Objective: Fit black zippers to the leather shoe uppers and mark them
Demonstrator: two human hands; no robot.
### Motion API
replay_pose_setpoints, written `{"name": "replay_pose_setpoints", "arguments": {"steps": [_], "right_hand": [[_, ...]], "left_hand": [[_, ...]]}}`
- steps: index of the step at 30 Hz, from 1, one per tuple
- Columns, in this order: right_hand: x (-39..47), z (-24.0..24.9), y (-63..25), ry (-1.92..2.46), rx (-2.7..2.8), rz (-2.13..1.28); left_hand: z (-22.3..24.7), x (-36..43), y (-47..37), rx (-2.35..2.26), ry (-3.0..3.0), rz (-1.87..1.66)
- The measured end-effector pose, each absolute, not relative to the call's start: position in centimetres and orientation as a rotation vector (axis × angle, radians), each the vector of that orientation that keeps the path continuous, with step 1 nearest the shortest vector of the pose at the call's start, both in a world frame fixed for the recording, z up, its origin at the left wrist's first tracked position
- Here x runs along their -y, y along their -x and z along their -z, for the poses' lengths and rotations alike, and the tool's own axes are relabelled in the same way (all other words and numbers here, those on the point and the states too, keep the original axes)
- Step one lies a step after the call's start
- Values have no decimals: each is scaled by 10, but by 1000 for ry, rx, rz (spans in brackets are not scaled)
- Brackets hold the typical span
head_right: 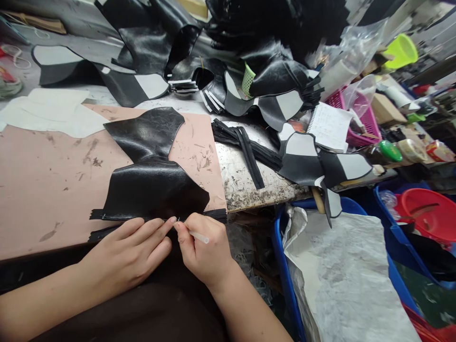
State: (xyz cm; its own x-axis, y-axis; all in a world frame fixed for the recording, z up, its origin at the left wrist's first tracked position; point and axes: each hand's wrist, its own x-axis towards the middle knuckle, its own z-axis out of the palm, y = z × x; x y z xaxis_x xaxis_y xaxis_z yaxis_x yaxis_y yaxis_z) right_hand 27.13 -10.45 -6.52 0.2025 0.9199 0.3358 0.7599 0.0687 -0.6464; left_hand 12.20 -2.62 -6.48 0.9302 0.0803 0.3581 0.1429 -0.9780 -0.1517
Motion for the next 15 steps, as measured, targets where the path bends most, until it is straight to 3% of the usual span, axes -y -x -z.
{"name": "replay_pose_setpoints", "arguments": {"steps": [15], "right_hand": [[105, 66, -271, 1696, 1586, -268]], "left_hand": [[65, 26, -123, 181, 2914, 535]]}}
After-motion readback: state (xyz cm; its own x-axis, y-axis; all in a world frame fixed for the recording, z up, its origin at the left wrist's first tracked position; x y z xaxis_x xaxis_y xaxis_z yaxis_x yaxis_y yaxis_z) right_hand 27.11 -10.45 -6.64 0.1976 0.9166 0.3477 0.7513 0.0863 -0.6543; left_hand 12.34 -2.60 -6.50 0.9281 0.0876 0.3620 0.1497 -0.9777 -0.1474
